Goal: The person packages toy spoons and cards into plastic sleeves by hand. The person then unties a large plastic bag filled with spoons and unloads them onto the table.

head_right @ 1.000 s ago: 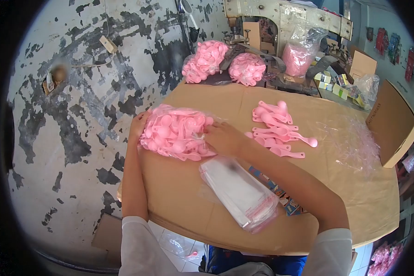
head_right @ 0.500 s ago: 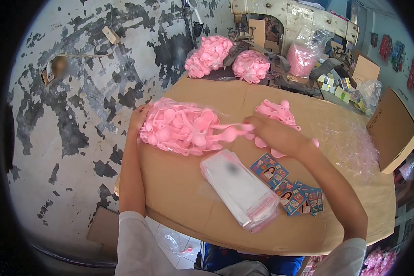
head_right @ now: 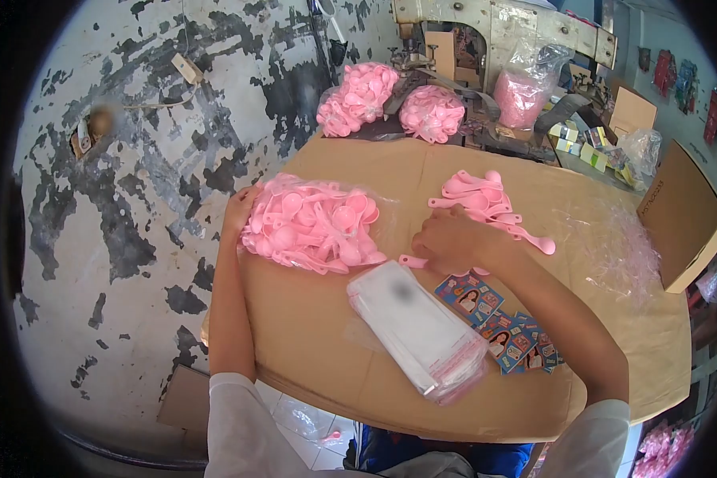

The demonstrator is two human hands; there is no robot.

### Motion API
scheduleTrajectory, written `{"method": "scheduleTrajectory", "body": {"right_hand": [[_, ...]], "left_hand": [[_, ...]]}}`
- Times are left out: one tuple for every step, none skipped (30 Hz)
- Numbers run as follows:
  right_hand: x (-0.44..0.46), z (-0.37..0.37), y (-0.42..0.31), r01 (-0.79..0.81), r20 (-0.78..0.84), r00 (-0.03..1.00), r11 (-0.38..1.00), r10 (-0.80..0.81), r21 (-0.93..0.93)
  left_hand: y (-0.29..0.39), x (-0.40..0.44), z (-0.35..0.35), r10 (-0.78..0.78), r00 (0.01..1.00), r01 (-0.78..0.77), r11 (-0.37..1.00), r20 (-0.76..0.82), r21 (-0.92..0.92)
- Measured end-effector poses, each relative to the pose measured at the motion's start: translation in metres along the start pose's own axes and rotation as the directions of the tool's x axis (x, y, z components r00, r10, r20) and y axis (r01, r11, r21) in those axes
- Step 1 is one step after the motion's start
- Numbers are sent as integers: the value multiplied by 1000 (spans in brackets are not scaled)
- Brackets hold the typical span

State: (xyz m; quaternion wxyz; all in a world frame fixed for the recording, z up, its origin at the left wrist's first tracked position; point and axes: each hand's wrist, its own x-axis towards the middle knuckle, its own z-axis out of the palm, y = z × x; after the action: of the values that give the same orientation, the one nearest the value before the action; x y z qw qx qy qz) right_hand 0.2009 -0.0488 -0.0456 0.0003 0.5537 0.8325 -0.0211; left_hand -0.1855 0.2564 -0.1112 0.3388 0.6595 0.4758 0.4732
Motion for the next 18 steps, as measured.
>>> {"method": "scheduleTrajectory", "body": {"right_hand": [[3, 4, -4, -33, 37, 999, 999, 33, 2], [4, 5, -6, -66, 73, 995, 998, 66, 0], [5, 5, -6, -91, 76, 993, 996, 91, 1], [6, 5, -6, -115, 76, 991, 993, 114, 4], [8, 4, -7, -138, 72, 988, 990, 137, 8], [12, -1, -12, -183, 38, 983, 971, 179, 154], [16, -7, -17, -220, 12, 974, 929, 227, 299], [20, -11, -23, -248, -6, 960, 864, 278, 438], [25, -12, -29, -174, -24, 978, 877, 207, 448], [31, -12, -34, -101, -44, 990, 884, 136, 457], [35, -10, -36, -26, -65, 996, 885, 63, 465], [43, -5, -33, -19, -19, 999, 899, 30, 437], [52, -1, -30, -10, 29, 1000, 912, -2, 409], [58, 4, -26, -1, 80, 996, 924, -32, 382], [56, 1, -30, -18, 115, 993, 932, -26, 363], [53, -3, -32, -34, 151, 988, 940, -19, 340], [51, -6, -35, -52, 190, 982, 947, -9, 317], [50, -6, -35, -39, 185, 982, 945, -23, 325]], "left_hand": [[3, -3, 1, -3, 1000, 3, 1000, 0, 6], [6, -6, 1, -7, 1000, 7, 1000, -2, 11], [7, -6, 1, -9, 1000, 9, 1000, -5, 15], [4, -5, 1, -14, 1000, 15, 1000, -13, 22], [3, -4, 1, -17, 1000, 18, 999, -22, 31], [1, -2, 0, -19, 999, 20, 999, -30, 40], [-2, 0, -1, -8, 1000, 9, 999, -24, 35], [-4, 0, -1, 3, 1000, -3, 1000, -15, 29], [-5, 2, -1, 17, 1000, -17, 1000, -6, 22], [-6, 2, 1, 11, 1000, -11, 1000, -6, 23], [-7, 3, 1, 4, 1000, -4, 1000, -8, 27], [-6, 3, -1, -1, 1000, 2, 999, -12, 32], [-3, 2, -1, -3, 1000, 3, 1000, -12, 28], [-1, -1, -1, -7, 1000, 7, 1000, -10, 24], [-1, -1, 0, -12, 1000, 12, 1000, -10, 16], [-1, 0, 0, -4, 1000, 4, 1000, -12, 17], [-1, 0, -1, 2, 1000, -2, 1000, -12, 17], [1, -2, 0, 7, 1000, -7, 1000, -9, 17]]}}
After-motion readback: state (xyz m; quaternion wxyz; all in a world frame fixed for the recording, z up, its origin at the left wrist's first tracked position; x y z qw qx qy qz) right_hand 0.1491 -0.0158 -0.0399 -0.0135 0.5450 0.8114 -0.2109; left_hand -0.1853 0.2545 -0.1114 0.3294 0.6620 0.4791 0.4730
